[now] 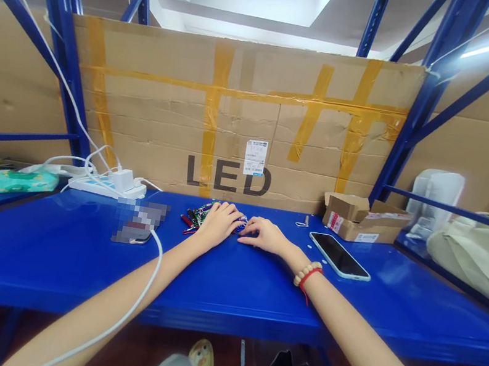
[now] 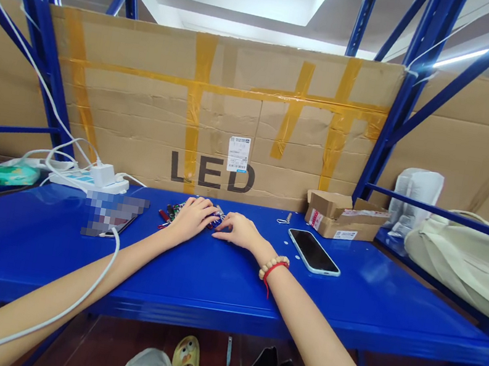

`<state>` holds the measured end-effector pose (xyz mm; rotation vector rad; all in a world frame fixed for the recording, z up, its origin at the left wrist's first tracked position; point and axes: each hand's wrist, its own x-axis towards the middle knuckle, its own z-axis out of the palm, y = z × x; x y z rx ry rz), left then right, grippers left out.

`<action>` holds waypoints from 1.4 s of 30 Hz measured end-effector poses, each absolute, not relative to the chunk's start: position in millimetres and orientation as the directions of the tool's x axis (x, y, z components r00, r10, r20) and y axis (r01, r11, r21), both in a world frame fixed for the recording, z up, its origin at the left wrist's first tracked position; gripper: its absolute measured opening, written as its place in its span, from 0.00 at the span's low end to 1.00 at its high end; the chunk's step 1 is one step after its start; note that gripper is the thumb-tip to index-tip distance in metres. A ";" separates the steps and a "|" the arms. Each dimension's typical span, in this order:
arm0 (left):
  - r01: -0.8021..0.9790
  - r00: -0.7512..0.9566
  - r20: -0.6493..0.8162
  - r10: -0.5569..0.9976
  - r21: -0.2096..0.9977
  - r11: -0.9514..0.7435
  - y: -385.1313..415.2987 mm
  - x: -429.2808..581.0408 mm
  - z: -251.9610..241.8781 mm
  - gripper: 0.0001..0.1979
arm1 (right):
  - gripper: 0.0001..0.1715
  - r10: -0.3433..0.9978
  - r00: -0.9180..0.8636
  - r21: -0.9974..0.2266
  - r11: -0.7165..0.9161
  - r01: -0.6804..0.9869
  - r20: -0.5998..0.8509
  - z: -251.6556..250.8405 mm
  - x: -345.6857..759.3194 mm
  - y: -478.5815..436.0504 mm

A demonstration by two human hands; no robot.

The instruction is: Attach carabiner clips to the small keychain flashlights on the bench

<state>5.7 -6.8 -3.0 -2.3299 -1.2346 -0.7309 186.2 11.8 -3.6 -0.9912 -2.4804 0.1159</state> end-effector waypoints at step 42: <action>0.883 0.363 0.609 0.705 0.015 -0.468 -7.2 10.1 -8.0 0.15 | 0.12 0.655 -0.410 -0.197 0.650 0.734 0.634 0.6 181.7 6.2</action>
